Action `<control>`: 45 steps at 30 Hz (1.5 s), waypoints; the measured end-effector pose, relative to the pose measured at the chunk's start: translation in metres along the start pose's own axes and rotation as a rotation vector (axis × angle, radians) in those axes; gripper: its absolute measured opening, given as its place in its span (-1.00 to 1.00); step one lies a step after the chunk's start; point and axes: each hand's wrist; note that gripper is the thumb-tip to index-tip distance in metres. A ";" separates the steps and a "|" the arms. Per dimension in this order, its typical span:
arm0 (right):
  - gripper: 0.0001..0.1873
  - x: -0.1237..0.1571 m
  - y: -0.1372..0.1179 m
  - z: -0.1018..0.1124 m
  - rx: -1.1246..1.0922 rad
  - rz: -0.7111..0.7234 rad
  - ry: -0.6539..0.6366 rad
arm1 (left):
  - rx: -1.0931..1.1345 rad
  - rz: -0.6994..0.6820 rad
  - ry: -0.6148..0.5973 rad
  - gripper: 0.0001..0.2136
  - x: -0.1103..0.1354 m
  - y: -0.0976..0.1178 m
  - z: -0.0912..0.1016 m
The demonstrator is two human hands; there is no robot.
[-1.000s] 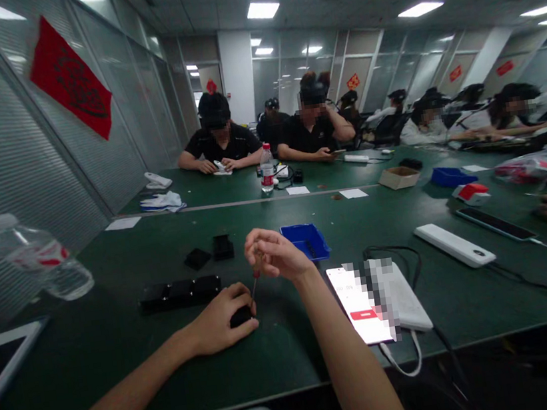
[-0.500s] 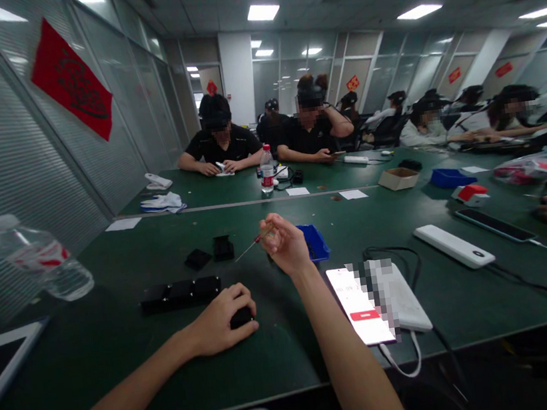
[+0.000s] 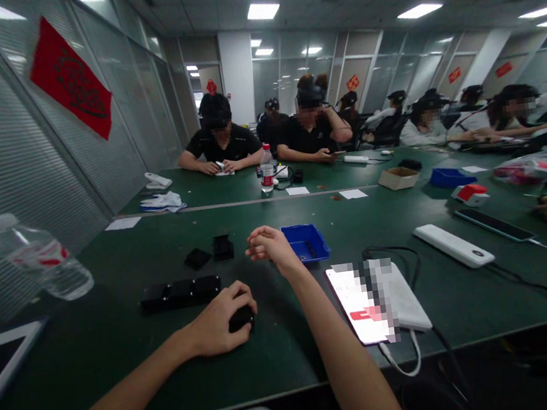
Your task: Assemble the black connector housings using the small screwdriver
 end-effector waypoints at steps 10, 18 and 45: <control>-0.81 -0.004 0.016 0.004 0.499 -0.065 -0.098 | 0.030 0.009 0.009 -0.56 0.002 0.000 -0.001; -0.71 0.004 0.017 0.005 0.998 -0.162 -0.248 | 0.050 0.009 0.000 -0.48 0.003 0.001 0.002; -0.67 0.008 0.011 0.008 1.337 -0.369 -0.364 | 0.029 0.026 0.027 -0.49 0.003 -0.001 0.001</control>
Point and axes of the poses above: each hand's wrist, its own x-axis away from the middle knuckle, its own z-axis out of the back of the hand, y = z × x, and after that the axes turned 14 degrees about -y, right-handed
